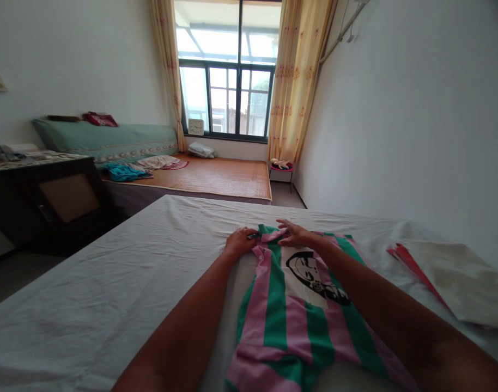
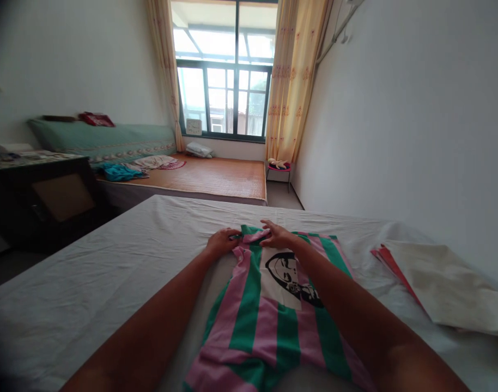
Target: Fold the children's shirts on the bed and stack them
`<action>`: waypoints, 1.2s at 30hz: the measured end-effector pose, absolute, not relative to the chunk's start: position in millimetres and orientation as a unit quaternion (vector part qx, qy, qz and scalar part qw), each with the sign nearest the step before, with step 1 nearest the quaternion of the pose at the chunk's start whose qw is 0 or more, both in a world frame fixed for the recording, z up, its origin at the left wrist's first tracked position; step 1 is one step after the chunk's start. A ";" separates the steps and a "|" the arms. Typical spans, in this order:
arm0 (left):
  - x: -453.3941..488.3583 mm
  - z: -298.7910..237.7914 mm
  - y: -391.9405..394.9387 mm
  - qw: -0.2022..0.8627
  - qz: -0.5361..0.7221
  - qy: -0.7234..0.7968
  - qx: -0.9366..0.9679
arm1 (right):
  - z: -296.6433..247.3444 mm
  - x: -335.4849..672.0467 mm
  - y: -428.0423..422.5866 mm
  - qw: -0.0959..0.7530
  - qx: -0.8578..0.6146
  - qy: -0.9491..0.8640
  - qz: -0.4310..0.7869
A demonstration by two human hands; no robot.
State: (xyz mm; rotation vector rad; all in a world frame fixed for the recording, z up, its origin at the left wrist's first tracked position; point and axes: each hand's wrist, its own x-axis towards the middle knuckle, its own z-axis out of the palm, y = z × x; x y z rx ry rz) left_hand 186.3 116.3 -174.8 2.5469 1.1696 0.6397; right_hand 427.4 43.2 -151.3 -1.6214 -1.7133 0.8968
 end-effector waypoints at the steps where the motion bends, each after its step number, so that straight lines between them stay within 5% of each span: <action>1: 186.0 -174.7 115.8 0.131 0.219 0.401 0.880 | -150.5 425.7 44.4 0.290 -0.633 -0.626 0.350; 7: 186.8 -176.7 115.7 0.154 0.244 0.398 0.871 | -128.3 427.0 69.4 0.216 -0.677 -0.587 0.388; 15: 192.1 -178.7 126.2 0.215 0.347 0.440 0.800 | -100.9 431.0 106.0 0.402 -0.653 -0.592 0.250; 20: 196.8 -170.7 118.3 0.125 0.353 0.449 0.811 | -115.2 424.9 69.6 0.422 -0.625 -0.632 0.178; 23: 207.5 -168.0 106.3 0.115 0.321 0.347 0.874 | -148.2 409.7 23.5 0.359 -0.586 -0.705 0.175; 26: 217.1 -173.2 95.1 0.115 0.232 0.281 0.924 | -178.7 422.5 -15.6 0.198 -0.547 -0.804 0.120; 31: 219.5 -183.1 90.5 0.089 0.142 0.275 0.947 | -173.8 539.2 -41.2 0.053 -0.777 -0.626 0.038; 36: 219.8 -182.3 93.6 0.079 0.125 0.296 0.944 | -153.6 575.0 -51.4 0.047 -0.840 -0.540 0.004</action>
